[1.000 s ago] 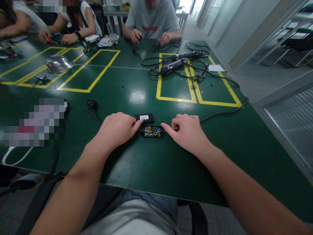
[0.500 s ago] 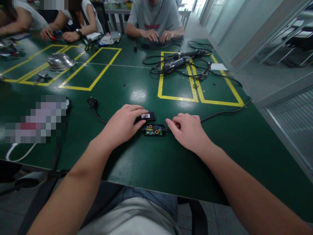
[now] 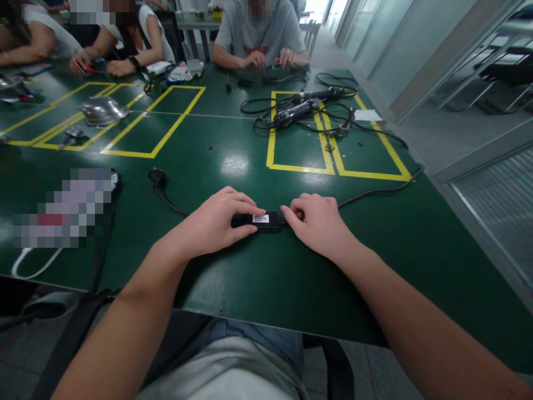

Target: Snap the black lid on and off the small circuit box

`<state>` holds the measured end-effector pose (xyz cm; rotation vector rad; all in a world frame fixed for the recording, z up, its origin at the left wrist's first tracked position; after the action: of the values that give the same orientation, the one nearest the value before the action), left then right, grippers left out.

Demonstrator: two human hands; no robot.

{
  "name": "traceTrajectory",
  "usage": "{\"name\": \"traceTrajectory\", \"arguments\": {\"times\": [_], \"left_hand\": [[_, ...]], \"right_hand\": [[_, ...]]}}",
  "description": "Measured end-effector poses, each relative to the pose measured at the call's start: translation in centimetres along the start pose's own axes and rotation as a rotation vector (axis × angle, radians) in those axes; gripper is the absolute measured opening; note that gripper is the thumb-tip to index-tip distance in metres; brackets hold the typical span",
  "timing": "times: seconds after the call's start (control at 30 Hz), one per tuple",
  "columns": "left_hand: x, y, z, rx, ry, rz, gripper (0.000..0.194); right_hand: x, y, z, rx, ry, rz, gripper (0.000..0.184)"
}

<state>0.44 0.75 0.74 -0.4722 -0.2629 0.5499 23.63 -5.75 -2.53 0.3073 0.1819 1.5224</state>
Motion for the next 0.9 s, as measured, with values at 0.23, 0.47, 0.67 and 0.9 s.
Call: {"name": "traceTrajectory", "arguments": {"times": [0.23,0.47,0.67,0.9], "left_hand": [[0.1,0.4,-0.4,-0.014,0.003,0.012,0.03],[0.1,0.1,-0.4,-0.051,-0.006,0.024,0.031],[0.4,0.5,-0.5,-0.085,-0.179,0.15,0.033],[0.6,1.7,-1.4,0.121,-0.152,0.247,0.007]], "right_hand": [[-0.1,-0.2,-0.4,0.004,-0.032,0.018,0.042],[0.0,-0.4,-0.3,0.004,-0.025,0.011,0.043],[0.0,-1.3,-0.7,0.03,-0.034,0.05,0.043],[0.0,-1.8,-1.2,0.03,-0.047,0.086,0.052]]}}
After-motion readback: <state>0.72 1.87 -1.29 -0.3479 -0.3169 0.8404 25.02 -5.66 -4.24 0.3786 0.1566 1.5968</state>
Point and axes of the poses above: each hand's wrist, its own x-axis towards the middle knuckle, its own z-axis out of the back of the hand, y = z × x, the point moved 1 cm from there along x, towards the middle knuckle, and after that the axes turned 2 degrees about x, right-handed, at the moved point
